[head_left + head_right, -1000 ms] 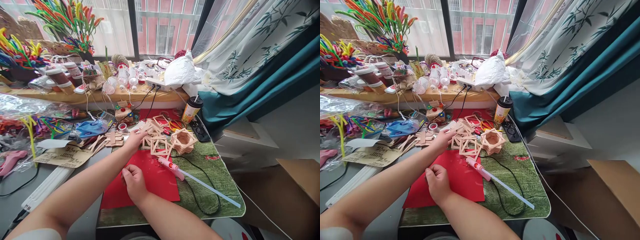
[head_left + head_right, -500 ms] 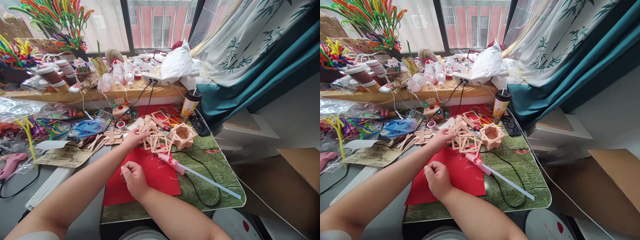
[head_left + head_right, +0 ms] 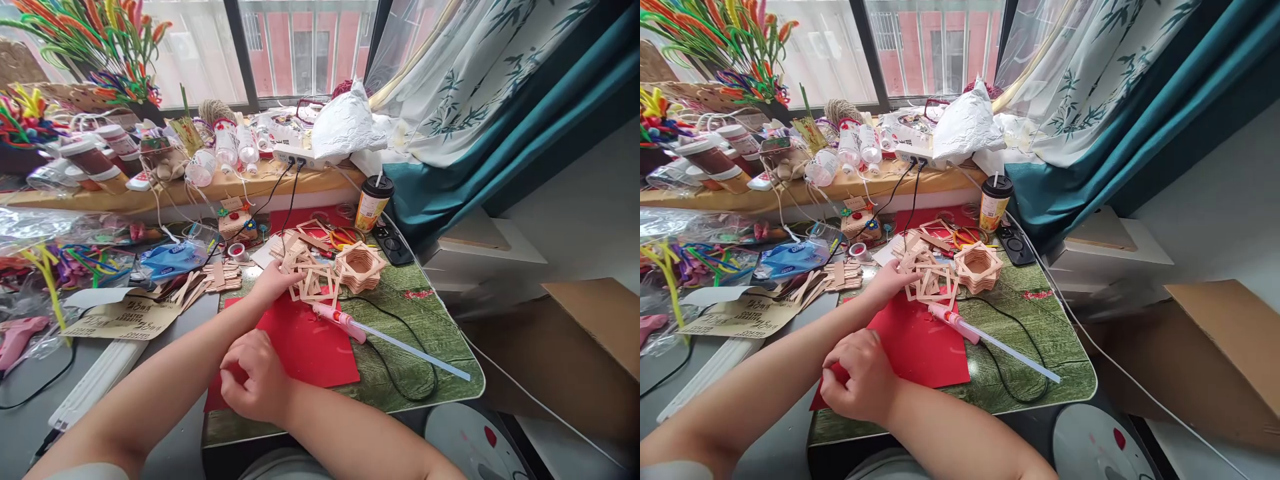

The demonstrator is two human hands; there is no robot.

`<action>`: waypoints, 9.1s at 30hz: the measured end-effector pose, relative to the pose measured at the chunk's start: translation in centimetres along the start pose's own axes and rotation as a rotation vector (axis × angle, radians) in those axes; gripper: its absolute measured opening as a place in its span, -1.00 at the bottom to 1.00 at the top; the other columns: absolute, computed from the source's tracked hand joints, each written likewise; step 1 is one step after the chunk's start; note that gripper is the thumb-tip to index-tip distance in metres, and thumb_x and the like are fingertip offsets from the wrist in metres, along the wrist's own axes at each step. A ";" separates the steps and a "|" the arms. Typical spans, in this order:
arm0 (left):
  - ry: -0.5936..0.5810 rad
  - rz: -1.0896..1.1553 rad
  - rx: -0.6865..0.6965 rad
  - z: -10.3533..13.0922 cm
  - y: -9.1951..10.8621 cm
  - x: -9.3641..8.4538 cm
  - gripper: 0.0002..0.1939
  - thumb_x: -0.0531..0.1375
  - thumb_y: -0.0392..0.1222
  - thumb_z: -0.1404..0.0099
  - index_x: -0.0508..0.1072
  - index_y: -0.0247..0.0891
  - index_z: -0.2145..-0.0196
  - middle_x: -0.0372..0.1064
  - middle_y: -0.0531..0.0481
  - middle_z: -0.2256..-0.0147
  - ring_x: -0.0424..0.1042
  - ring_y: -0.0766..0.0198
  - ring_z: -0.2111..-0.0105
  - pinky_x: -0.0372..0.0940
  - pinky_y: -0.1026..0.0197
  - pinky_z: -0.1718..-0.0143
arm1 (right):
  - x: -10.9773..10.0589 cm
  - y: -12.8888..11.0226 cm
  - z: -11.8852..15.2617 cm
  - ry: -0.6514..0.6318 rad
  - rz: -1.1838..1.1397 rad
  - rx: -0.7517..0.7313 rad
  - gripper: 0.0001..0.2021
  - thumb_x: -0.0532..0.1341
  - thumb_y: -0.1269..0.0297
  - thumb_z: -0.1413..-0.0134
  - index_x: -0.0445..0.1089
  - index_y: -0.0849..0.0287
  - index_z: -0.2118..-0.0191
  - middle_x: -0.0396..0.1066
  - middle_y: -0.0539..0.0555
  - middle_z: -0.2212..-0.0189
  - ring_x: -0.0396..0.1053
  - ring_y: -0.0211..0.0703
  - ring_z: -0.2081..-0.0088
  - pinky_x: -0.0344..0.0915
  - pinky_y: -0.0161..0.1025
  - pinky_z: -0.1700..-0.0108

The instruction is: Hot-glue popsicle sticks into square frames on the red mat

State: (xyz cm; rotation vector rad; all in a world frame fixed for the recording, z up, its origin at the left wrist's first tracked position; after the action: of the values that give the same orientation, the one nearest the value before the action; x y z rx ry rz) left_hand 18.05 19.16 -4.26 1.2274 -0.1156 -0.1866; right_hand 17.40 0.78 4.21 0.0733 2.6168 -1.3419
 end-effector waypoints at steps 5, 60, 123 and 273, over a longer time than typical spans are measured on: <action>0.008 -0.061 0.006 -0.8 -0.1 0.6 -0.33 0.64 -0.09 0.18 0.55 -0.19 0.11 0.68 -0.14 0.13 0.66 -0.08 0.09 0.55 -0.02 0.03 | 1.0 -2.2 0.0 -0.206 0.058 -0.006 -0.91 0.26 0.33 -0.11 0.35 -0.01 0.27 0.57 0.00 0.29 0.48 -0.05 0.16 0.33 -0.07 0.02; 0.038 0.390 0.040 10.4 -4.0 -11.6 -0.34 0.59 -0.10 -0.02 0.55 -0.23 -0.06 0.65 -0.21 -0.02 0.65 -0.16 -0.02 0.62 -0.08 -0.01 | -30.8 9.3 6.5 -0.191 0.767 0.398 -0.63 0.31 0.13 -0.29 0.53 0.01 -0.17 0.61 0.19 -0.08 0.57 0.16 -0.07 0.50 0.14 -0.13; -0.016 -0.155 0.424 13.6 -1.7 -8.9 -0.10 0.48 -0.13 -0.20 0.05 0.00 -0.31 0.27 -0.14 -0.17 0.62 0.18 0.07 0.53 0.11 0.04 | -5.5 9.4 0.7 0.054 -0.101 0.511 -0.26 0.24 0.33 -0.32 0.05 -0.02 -0.54 0.13 0.19 -0.50 0.20 0.11 -0.47 0.15 0.21 -0.51; -0.035 -0.559 0.255 14.3 -1.9 -8.9 -0.25 0.15 -0.12 -0.46 0.04 -0.09 -0.53 0.56 -0.13 -0.10 0.60 0.09 0.01 0.45 0.08 -0.06 | -3.7 5.6 0.0 -0.287 -0.266 0.490 -0.64 0.22 0.05 -0.44 0.72 0.09 0.23 0.69 0.13 0.32 0.63 -0.04 0.30 0.55 -0.14 0.19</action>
State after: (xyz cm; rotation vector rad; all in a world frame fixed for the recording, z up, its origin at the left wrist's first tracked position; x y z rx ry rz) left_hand 6.52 7.13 -1.14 1.4905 0.1835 -0.6966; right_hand 21.80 4.31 0.46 -0.3793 2.0685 -1.8960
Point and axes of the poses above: each hand's wrist, its own z-axis away from the middle knuckle, its own x-axis out of the palm, y = z × x, the point moved 10 cm from there along -z, towards the middle knuckle
